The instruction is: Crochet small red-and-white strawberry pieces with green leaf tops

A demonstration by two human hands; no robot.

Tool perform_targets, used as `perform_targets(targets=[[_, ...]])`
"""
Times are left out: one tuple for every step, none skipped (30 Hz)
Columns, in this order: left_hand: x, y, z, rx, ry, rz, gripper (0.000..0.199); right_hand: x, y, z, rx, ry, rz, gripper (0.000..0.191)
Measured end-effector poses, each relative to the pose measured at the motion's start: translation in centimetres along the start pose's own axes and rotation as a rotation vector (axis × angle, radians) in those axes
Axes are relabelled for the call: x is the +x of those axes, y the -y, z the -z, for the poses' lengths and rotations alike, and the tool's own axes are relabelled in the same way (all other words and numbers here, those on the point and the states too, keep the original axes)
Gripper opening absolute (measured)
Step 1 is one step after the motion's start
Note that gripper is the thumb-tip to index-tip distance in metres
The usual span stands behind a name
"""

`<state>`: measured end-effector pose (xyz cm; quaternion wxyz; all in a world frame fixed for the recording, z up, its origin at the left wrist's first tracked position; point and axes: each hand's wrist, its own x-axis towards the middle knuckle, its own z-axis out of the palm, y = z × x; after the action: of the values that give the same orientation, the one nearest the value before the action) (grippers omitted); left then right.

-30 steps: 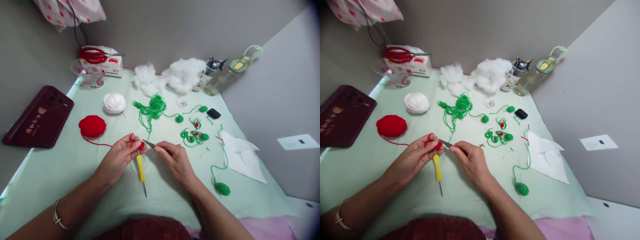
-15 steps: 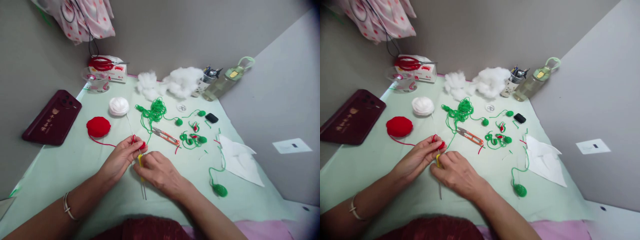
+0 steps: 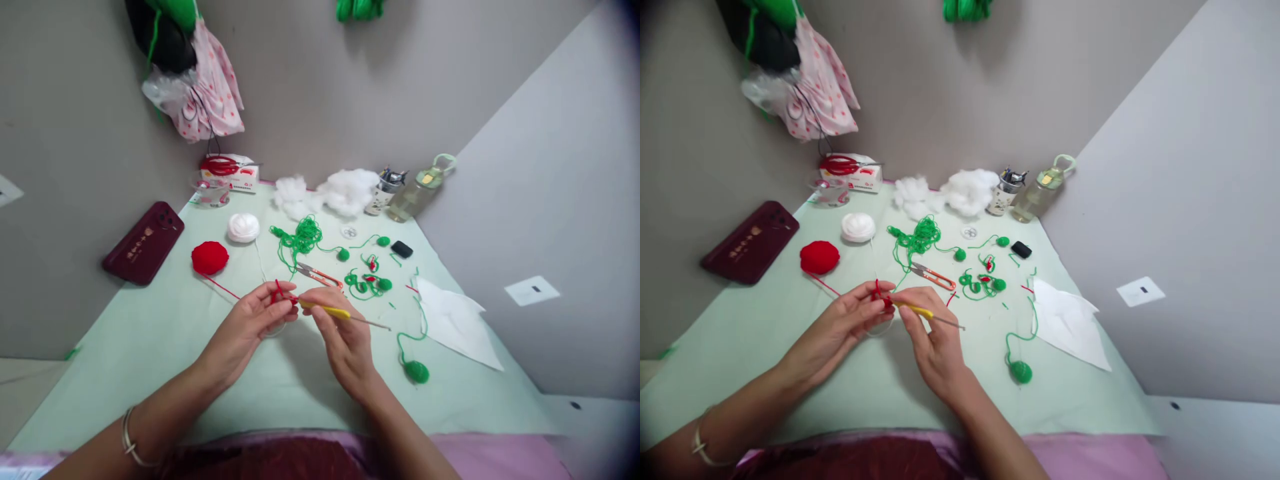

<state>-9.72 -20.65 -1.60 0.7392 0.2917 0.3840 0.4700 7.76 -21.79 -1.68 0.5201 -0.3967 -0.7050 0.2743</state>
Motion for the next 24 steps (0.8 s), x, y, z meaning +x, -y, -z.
perform_targets(targets=[[-0.7, 0.1, -0.4, 0.032, -0.003, -0.016, 0.026, -0.4, 0.4, 0.0, 0.053, -0.034, -0.047, 0.02], [-1.3, 0.3, -0.8, 0.066, -0.001, -0.035, 0.027, -0.8, 0.7, 0.1, 0.109, -0.071, -0.094, 0.019], [-2.0, 0.5, -1.2, 0.101, 0.006, -0.055, 0.028, -1.3, 1.1, 0.1, 0.163, -0.107, -0.137, 0.018], [-2.7, 0.6, -1.6, 0.134, 0.017, -0.077, 0.028, -1.8, 1.5, 0.0, 0.212, -0.14, -0.169, 0.019], [-3.3, 0.8, -1.9, 0.165, 0.032, -0.098, 0.028, -2.4, 1.8, 0.0, 0.251, -0.17, -0.192, 0.021], [-4.0, 0.9, -2.3, 0.193, 0.041, -0.12, 0.029, -3.0, 2.2, 0.0, 0.278, -0.192, -0.21, 0.022], [-4.6, 1.0, -2.6, 0.217, 0.045, -0.141, 0.029, -3.6, 2.5, 0.0, 0.294, -0.21, -0.224, 0.023], [-5.2, 1.1, -2.9, 0.236, 0.044, -0.161, 0.03, -4.1, 2.9, 0.0, 0.302, -0.223, -0.233, 0.024], [-5.8, 1.2, -3.2, 0.248, 0.039, -0.178, 0.031, -4.6, 3.2, 0.1, 0.307, -0.235, -0.234, 0.024], [-6.3, 1.3, -3.5, 0.253, 0.027, -0.194, 0.033, -5.0, 3.6, 0.1, 0.307, -0.242, -0.229, 0.025], [-6.7, 1.4, -3.8, 0.25, 0.012, -0.209, 0.034, -5.3, 3.9, 0.2, 0.303, -0.247, -0.218, 0.024], [-7.0, 1.5, -4.1, 0.243, -0.001, -0.221, 0.036, -5.5, 4.2, 0.3, 0.293, -0.25, -0.201, 0.024], [-7.2, 1.5, -4.3, 0.233, -0.01, -0.231, 0.039, -5.7, 4.5, 0.3, 0.279, -0.252, -0.179, 0.024], [-7.3, 1.6, -4.4, 0.22, -0.018, -0.24, 0.041, -5.7, 4.7, 0.4, 0.261, -0.256, -0.154, 0.023], [-7.4, 1.6, -4.5, 0.209, -0.021, -0.246, 0.042, -5.7, 4.9, 0.4, 0.242, -0.263, -0.131, 0.022], [-7.4, 1.6, -4.5, 0.204, -0.022, -0.248, 0.042, -5.6, 5.1, 0.3, 0.229, -0.271, -0.112, 0.02], [-7.4, 1.6, -4.5, 0.207, -0.022, -0.247, 0.042, -5.6, 5.2, 0.2, 0.222, -0.28, -0.093, 0.019], [-7.4, 1.6, -4.4, 0.215, -0.026, -0.246, 0.043, -5.6, 5.2, 0.1, 0.22, -0.286, -0.079, 0.018], [-7.4, 1.6, -4.3, 0.225, -0.03, -0.244, 0.043, -5.6, 5.2, -0.1, 0.223, -0.286, -0.068, 0.018], [-7.4, 1.7, -4.1, 0.235, -0.034, -0.242, 0.044, -5.6, 5.1, -0.2, 0.23, -0.279, -0.063, 0.018], [-7.4, 1.8, -4.0, 0.239, -0.036, -0.242, 0.045, -5.7, 5.0, -0.4, 0.24, -0.268, -0.059, 0.018], [-7.5, 1.9, -3.9, 0.238, -0.036, -0.243, 0.046, -5.9, 5.0, -0.5, 0.252, -0.255, -0.057, 0.018], [-7.6, 2.0, -3.8, 0.232, -0.032, -0.242, 0.045, -6.1, 4.9, -0.6, 0.266, -0.243, -0.06, 0.019], [-7.7, 2.1, -3.8, 0.228, -0.027, -0.236, 0.045, -6.3, 4.8, -0.6, 0.279, -0.233, -0.067, 0.019]])
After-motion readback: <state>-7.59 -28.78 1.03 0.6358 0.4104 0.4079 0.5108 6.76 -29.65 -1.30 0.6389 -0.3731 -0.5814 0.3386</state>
